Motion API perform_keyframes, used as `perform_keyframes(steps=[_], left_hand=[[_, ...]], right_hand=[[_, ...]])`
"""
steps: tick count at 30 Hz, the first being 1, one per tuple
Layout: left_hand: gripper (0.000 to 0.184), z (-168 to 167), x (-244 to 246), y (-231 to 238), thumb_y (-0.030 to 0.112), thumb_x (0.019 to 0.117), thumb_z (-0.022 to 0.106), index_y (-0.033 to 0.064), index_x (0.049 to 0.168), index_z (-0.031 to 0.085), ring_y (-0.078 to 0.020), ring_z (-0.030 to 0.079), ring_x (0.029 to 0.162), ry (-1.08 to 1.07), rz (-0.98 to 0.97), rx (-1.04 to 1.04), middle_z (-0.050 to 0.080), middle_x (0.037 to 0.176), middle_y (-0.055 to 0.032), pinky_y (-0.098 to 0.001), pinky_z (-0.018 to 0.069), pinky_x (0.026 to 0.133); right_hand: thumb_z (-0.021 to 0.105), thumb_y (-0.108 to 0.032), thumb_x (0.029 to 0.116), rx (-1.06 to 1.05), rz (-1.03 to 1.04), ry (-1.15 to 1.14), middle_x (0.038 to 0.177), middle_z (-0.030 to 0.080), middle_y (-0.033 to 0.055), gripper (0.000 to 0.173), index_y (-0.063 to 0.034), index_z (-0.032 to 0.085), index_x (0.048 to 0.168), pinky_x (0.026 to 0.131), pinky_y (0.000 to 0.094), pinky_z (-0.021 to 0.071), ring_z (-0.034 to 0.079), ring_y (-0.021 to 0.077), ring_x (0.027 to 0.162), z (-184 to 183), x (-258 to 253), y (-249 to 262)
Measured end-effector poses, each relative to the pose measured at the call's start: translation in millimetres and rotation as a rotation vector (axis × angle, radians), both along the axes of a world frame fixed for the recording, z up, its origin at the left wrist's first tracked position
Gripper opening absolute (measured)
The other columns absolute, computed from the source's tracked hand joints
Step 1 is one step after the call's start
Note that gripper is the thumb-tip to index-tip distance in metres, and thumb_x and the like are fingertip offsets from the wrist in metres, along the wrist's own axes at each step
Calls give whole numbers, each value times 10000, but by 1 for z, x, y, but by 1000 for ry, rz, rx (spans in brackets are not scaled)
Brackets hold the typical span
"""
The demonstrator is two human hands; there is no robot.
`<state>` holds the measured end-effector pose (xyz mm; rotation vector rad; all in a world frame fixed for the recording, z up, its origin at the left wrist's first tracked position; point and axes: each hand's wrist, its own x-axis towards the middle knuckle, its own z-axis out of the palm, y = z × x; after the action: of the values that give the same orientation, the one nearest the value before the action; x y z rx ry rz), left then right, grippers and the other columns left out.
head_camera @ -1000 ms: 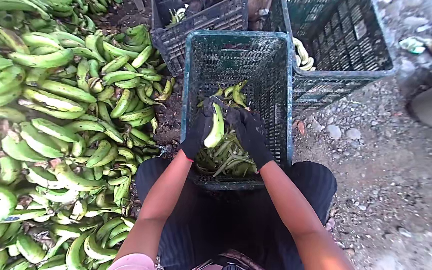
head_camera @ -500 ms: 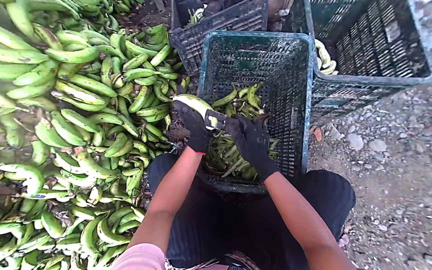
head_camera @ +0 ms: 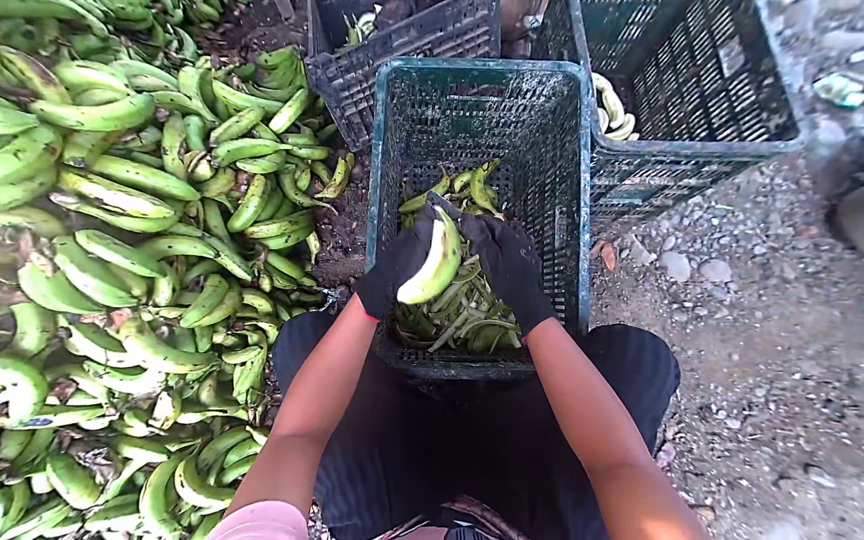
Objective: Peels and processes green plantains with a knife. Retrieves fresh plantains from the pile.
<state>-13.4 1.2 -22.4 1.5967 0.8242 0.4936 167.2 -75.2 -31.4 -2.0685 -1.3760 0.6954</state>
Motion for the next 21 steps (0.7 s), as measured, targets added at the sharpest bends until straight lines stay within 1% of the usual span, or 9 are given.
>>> perform_keyframes(steps=[1,2,5,7,9,12,17,19,21], left_hand=[[680,0,-1,-7,517,1076,195,34,1474,459,-149,631,1129,60,-54,34,635,1282,-137,-374,522,1005],[681,-3,0,-12,521,1083,195,35,1477,465,-139,628,1149,58,-56,20,634,1297,-130,-365,517,1025],[643,-9,15,-1,468,1089,99,48,1351,511,-184,669,800,-171,251,-130,673,975,-104,-393,594,705],[604,-4,19,10,469,1084,123,53,1251,528,-125,635,773,-414,478,-88,636,910,-48,-340,581,706],[507,7,20,10,435,1100,206,49,1215,514,-123,633,799,-624,711,-109,605,912,-47,-346,577,756],[468,19,17,5,445,1114,211,87,1208,497,-155,655,718,-857,908,-341,624,870,-68,-332,596,652],[457,26,14,4,396,1116,160,102,1065,507,-136,663,687,-966,830,-436,636,798,-51,-287,589,628],[481,25,17,5,420,1117,157,98,1085,514,-141,671,708,-913,817,-375,652,816,-51,-307,593,644],[454,16,22,2,400,1121,225,50,1209,501,-156,677,758,-736,808,-224,656,881,-69,-358,605,701]], right_hand=[[319,-588,1059,-5,3,66,1213,685,165,587,-203,652,1352,913,670,469,632,374,1157,-3,4,2],[302,-614,1056,-11,0,133,1159,696,147,622,-173,668,1300,902,655,466,645,344,1113,-4,7,3],[321,-580,1062,58,-21,222,1190,688,145,614,-125,647,1314,951,611,463,639,309,1134,-3,5,-1],[330,-563,1050,147,4,113,1281,653,183,613,-144,609,1400,998,628,452,603,359,1217,-2,-4,-6],[356,-590,1035,264,55,-59,1300,589,268,636,-157,555,1457,941,701,441,556,479,1219,-4,-18,-18],[360,-708,981,413,85,-215,1263,575,268,737,-199,543,1482,875,696,428,549,494,1159,-13,-35,-23],[348,-710,989,427,105,-179,1250,583,253,720,-223,555,1477,856,663,453,562,475,1141,-5,-37,-20],[339,-704,993,358,84,-118,1229,599,263,711,-220,591,1449,852,672,439,568,475,1126,-2,-33,-17],[318,-630,1020,238,36,-46,1246,640,221,633,-247,611,1431,890,668,456,595,432,1155,-1,-27,-11]])
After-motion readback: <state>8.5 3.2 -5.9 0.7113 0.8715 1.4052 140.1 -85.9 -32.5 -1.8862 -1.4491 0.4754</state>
